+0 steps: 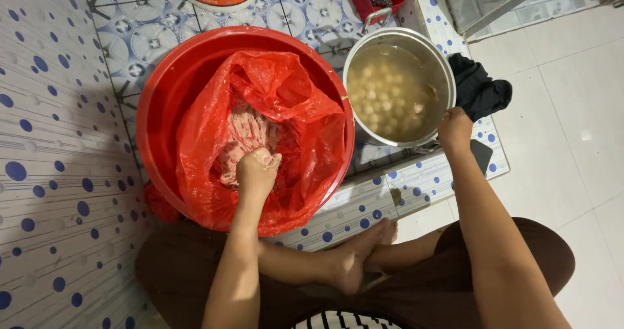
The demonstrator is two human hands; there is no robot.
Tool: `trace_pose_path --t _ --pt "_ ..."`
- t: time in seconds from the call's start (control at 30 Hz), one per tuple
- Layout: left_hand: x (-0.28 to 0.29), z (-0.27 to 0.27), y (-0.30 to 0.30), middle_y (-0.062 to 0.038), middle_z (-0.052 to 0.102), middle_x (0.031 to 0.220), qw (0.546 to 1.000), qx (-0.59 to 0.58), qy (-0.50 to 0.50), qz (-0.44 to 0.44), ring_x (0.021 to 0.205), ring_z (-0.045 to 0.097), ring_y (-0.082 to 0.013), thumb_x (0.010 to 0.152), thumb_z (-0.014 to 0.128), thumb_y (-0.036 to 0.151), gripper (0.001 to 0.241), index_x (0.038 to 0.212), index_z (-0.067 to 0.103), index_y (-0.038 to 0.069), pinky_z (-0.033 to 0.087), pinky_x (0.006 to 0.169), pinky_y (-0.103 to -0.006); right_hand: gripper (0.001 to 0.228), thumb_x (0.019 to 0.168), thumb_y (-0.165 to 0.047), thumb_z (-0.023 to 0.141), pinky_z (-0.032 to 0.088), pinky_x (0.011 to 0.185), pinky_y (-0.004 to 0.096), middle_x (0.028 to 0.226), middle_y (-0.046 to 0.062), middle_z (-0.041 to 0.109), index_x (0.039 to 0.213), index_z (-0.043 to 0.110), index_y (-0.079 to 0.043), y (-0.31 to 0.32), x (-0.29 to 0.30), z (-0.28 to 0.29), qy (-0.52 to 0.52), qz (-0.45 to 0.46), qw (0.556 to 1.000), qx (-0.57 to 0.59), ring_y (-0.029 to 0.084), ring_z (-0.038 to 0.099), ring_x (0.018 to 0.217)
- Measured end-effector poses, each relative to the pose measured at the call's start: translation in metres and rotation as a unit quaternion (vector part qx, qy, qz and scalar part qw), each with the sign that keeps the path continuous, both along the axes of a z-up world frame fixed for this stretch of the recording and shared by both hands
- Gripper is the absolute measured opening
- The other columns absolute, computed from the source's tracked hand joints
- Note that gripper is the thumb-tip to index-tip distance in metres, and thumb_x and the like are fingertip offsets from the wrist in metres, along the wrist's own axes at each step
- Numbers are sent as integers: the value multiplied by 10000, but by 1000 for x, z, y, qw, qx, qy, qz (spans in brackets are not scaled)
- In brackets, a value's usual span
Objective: Forming meatballs from meat paste by hand and transferring them to a pot of water using a spoon
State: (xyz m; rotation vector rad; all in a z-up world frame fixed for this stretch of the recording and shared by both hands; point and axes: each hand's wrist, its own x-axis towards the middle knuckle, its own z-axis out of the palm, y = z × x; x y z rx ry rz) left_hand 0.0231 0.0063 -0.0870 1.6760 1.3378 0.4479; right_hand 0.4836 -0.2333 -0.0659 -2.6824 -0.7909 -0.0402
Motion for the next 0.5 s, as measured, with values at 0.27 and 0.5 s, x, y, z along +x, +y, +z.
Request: trace_pose_path --t 0.27,0.5 --pt "2 9 0 -126 650 607 999 -25 -34 18 630 683 -325 820 826 291 252 713 688 109 522 595 -383 211 1105 -95 519 508 546 328 812 163 674 1171 673 34 23 -28 31 141 -7 953 268 193 604 596" --pt "2 43 2 -78 529 454 951 -166 -241 104 338 501 -155 844 835 150 352 668 535 91 443 262 -305 231 1178 -144 394 421 525 256 764 165 613 1306 484 26 66 -172 146 135 157 867 454 184 528 512"
